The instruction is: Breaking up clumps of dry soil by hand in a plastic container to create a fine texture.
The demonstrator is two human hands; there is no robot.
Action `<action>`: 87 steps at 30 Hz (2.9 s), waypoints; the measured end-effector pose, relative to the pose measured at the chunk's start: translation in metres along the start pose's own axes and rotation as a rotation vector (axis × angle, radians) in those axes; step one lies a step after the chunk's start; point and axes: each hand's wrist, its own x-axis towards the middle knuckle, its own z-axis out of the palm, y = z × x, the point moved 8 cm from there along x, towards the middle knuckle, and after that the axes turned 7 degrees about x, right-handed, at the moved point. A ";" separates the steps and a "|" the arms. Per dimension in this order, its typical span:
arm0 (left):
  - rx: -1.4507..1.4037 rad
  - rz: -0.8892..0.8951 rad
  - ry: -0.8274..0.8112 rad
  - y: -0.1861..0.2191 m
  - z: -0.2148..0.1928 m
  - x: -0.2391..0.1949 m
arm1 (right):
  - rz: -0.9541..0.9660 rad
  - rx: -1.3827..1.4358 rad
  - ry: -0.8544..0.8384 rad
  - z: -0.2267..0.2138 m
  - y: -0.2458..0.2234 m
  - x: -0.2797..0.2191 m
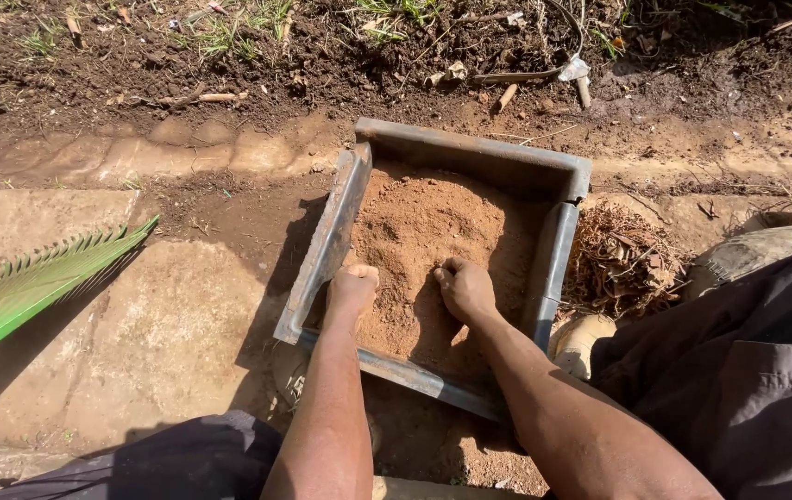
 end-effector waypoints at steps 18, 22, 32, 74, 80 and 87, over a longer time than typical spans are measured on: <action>0.380 -0.144 -0.103 -0.049 0.039 0.036 | 0.154 0.190 0.030 -0.025 -0.019 -0.012; 0.363 -0.097 -0.081 0.018 -0.013 -0.024 | 0.215 0.214 0.031 -0.042 -0.034 -0.022; 0.220 -0.038 -0.065 -0.012 0.041 0.021 | 0.116 -0.123 -0.227 -0.007 0.006 -0.019; -0.845 0.140 -0.380 0.033 0.001 -0.026 | -0.031 0.228 -0.067 -0.008 -0.031 -0.013; -1.008 0.218 -0.503 0.060 -0.009 -0.052 | -0.179 0.228 0.013 -0.019 -0.070 -0.021; -0.944 0.199 -0.416 0.045 0.005 -0.033 | -0.200 0.270 -0.212 0.001 -0.095 -0.025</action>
